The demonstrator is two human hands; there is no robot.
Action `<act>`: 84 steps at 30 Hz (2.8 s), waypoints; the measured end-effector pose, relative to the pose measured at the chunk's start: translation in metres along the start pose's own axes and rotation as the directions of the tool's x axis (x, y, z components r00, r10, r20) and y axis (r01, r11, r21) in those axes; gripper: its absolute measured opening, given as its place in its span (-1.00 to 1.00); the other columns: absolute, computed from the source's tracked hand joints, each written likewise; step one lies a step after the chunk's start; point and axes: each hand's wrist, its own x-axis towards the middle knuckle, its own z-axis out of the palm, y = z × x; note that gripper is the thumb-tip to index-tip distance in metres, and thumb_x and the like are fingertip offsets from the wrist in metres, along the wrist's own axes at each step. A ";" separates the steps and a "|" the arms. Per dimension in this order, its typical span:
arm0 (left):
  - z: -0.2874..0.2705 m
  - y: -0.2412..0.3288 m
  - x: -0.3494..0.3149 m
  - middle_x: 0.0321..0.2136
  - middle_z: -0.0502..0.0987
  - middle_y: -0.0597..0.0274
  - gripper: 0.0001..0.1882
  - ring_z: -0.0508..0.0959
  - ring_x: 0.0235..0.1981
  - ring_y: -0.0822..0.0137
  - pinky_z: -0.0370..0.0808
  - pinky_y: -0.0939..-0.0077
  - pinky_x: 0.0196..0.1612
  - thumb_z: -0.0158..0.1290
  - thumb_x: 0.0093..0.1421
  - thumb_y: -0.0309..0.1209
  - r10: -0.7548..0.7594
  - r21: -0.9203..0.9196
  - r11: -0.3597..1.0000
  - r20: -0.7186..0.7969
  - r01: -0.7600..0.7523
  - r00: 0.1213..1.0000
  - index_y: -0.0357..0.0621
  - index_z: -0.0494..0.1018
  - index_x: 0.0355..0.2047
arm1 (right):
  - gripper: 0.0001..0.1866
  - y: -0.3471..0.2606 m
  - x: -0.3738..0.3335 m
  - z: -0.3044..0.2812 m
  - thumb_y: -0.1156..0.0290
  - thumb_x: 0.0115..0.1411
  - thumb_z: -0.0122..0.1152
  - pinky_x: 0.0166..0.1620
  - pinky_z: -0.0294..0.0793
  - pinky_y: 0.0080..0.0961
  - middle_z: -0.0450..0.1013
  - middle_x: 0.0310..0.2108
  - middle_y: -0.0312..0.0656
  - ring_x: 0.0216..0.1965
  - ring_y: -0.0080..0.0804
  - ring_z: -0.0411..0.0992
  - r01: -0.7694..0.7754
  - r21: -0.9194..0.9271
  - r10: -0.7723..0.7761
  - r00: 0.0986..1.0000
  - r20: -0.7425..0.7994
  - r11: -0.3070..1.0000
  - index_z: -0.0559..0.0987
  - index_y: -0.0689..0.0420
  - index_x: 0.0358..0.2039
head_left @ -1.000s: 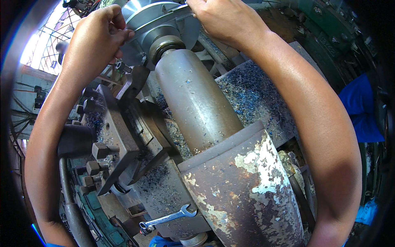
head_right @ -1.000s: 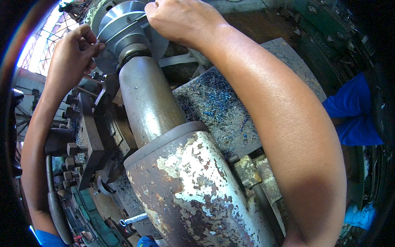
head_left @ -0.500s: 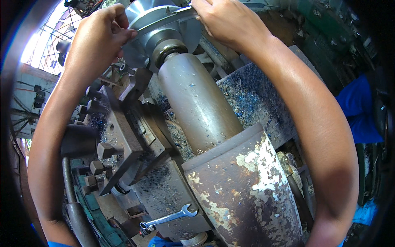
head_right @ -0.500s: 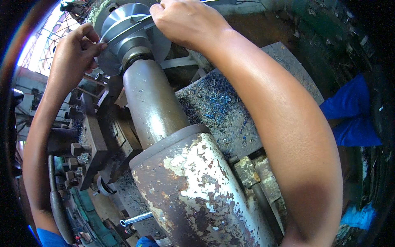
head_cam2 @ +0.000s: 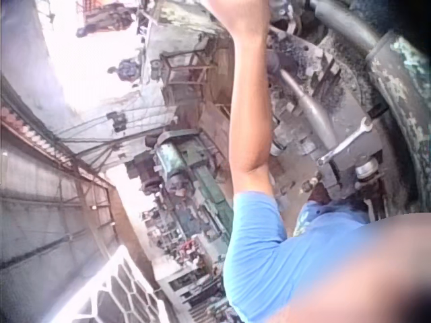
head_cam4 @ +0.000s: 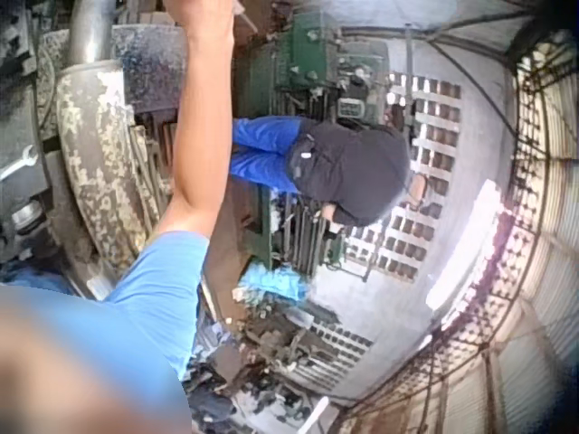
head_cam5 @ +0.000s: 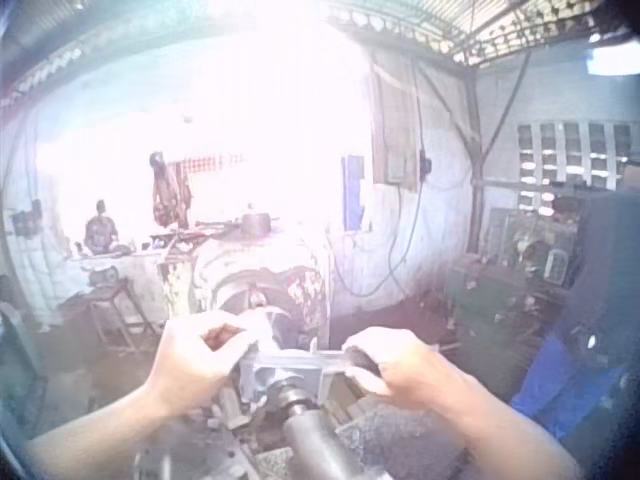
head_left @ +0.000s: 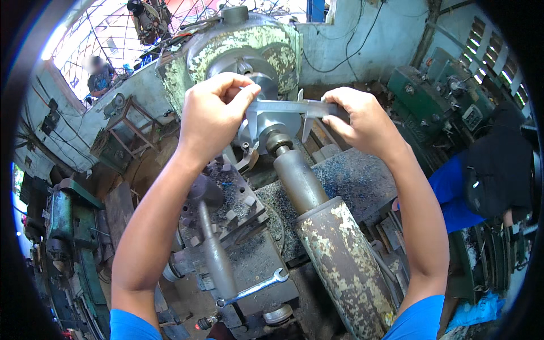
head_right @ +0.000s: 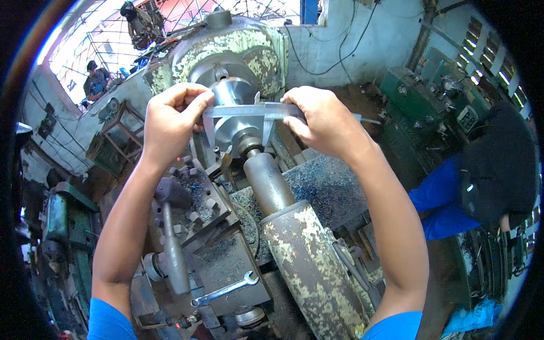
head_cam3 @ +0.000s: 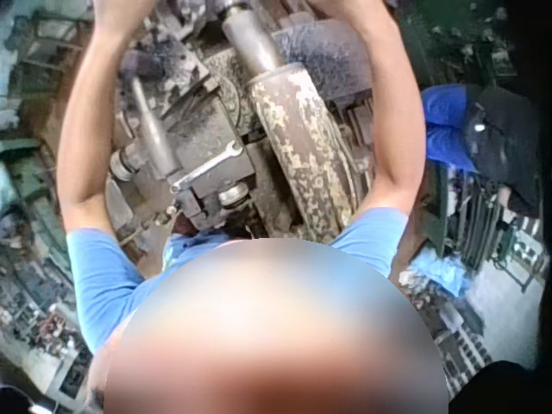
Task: The person repeatedly measures a cylindrical metal part mounted on a lathe using a caliper, then adjusts the lathe controls between measurements. The person handles the caliper and lathe handwheels while the part remains mounted.
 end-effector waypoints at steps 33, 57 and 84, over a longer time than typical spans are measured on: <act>-0.223 0.260 -0.245 -0.40 0.62 0.19 -0.86 0.52 -0.53 0.56 0.45 0.71 -0.51 0.24 0.22 -0.54 0.267 -0.322 0.900 -0.127 -0.294 0.955 -0.36 0.58 -0.24 | -0.67 -0.440 -0.101 -0.237 0.60 -0.19 0.39 -0.42 0.44 -0.43 0.49 -0.48 -0.09 -0.52 -0.20 0.48 -0.016 -0.280 0.040 0.996 0.079 0.960 0.59 0.23 -0.31; -0.191 0.092 -0.394 0.18 0.32 -0.02 -0.16 0.36 0.23 0.18 0.27 0.18 0.28 -0.09 0.32 0.21 0.199 -0.795 0.250 0.600 0.552 0.775 -0.10 0.03 0.38 | -0.66 -0.540 -0.190 0.026 0.53 0.13 0.39 -0.37 0.54 -0.54 0.56 -0.32 -0.14 -0.43 -0.45 0.52 -0.455 0.314 0.544 0.776 -0.319 0.833 0.54 0.36 -0.10; -0.113 -0.032 -0.367 -0.13 0.45 -0.19 -0.79 0.64 -0.21 -0.11 0.66 0.11 -0.21 0.04 0.15 -0.57 0.033 0.206 0.948 0.697 -0.244 0.717 -0.32 0.47 -0.18 | -0.22 -0.596 -0.517 0.405 0.14 0.01 0.40 0.04 0.53 -0.07 0.52 -0.02 0.24 -0.02 0.20 0.52 -0.927 -0.057 0.924 -0.361 -0.128 -0.370 0.41 0.27 0.20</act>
